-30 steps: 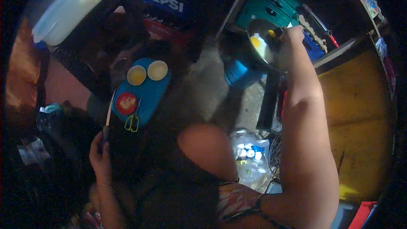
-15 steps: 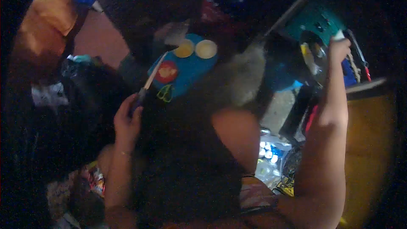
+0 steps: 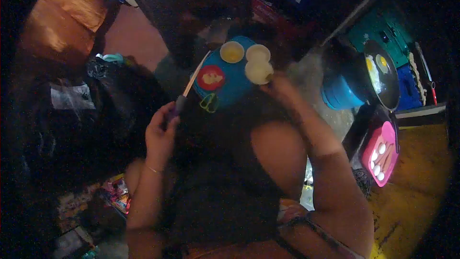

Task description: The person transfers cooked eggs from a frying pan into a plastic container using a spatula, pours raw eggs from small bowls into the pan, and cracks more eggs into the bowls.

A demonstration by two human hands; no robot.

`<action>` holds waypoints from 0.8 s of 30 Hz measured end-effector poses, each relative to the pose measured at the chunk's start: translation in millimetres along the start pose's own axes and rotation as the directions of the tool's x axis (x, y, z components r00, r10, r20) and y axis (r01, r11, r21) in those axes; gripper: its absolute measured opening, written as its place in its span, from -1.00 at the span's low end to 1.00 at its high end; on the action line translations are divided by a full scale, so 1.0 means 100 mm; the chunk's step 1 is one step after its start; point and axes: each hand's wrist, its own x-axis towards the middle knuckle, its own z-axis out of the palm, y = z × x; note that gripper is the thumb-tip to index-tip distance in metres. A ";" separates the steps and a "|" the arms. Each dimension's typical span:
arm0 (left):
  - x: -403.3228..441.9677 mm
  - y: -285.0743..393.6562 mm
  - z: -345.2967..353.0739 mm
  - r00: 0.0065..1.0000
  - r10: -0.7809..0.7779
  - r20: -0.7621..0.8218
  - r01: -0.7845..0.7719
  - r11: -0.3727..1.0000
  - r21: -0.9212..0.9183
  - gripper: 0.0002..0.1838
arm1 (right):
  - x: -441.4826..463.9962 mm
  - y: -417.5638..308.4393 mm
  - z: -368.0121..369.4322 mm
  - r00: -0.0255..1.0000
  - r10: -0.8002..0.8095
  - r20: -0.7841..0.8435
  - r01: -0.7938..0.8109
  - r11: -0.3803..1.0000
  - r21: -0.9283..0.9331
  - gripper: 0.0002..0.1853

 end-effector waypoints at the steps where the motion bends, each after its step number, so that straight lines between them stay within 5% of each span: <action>1: -0.01 0.00 0.00 1.000 -0.008 0.003 0.008 1.000 0.012 -0.60 | 0.02 0.10 0.17 0.990 -0.137 0.032 0.140 0.927 -0.348 -0.57; 3: -0.03 0.01 0.00 1.000 -0.030 0.009 0.029 0.999 0.037 -0.59 | 0.24 0.60 0.67 0.969 -0.243 0.047 0.224 0.777 -0.588 -0.58; 5: -0.03 0.01 -0.01 1.000 -0.023 0.020 0.022 0.998 0.052 -0.58 | 0.36 0.60 0.84 0.997 -0.015 -0.076 0.000 0.980 -0.199 -0.57; 6: -0.03 0.01 -0.01 0.999 -0.020 0.027 0.019 0.998 0.056 -0.58 | 0.39 0.54 0.92 0.963 0.265 -0.047 -0.241 0.926 0.290 -0.56; 7: -0.04 0.04 0.00 0.999 -0.034 0.023 0.032 0.998 0.049 -0.58 | 0.41 0.51 0.96 0.868 0.484 0.110 -0.418 0.595 0.687 -0.54; 9: -0.05 0.09 0.00 0.998 -0.059 0.018 0.058 0.998 0.034 -0.58 | 0.46 0.47 0.96 0.923 0.380 0.065 -0.371 0.832 0.412 -0.53; 13: -0.01 -0.05 -0.04 1.000 -0.003 0.030 0.002 1.000 0.015 -0.57 | 0.36 -0.23 0.71 0.914 0.265 -0.306 -0.274 0.962 0.015 -0.52; 16: -0.03 0.05 -0.03 1.000 -0.002 0.026 0.001 1.000 0.030 -0.57 | 0.66 -0.29 0.54 0.853 -0.226 -0.471 0.036 0.925 -0.377 -0.51; 19: 0.01 0.01 -0.05 0.999 0.037 0.027 -0.037 0.999 0.006 -0.56 | 1.17 -0.55 0.34 0.964 0.032 -0.262 -0.174 0.825 -0.537 -0.53; 22: 0.04 -0.08 -0.05 0.999 0.032 -0.012 -0.032 0.999 0.022 -0.56 | 1.58 -0.44 0.35 0.984 -0.034 -0.174 -0.108 0.665 -0.739 -0.58; 24: 0.06 -0.18 -0.07 0.999 0.021 -0.029 -0.021 0.999 0.028 -0.56 | 1.82 -0.36 0.37 0.992 0.070 -0.100 -0.121 0.670 -0.732 -0.61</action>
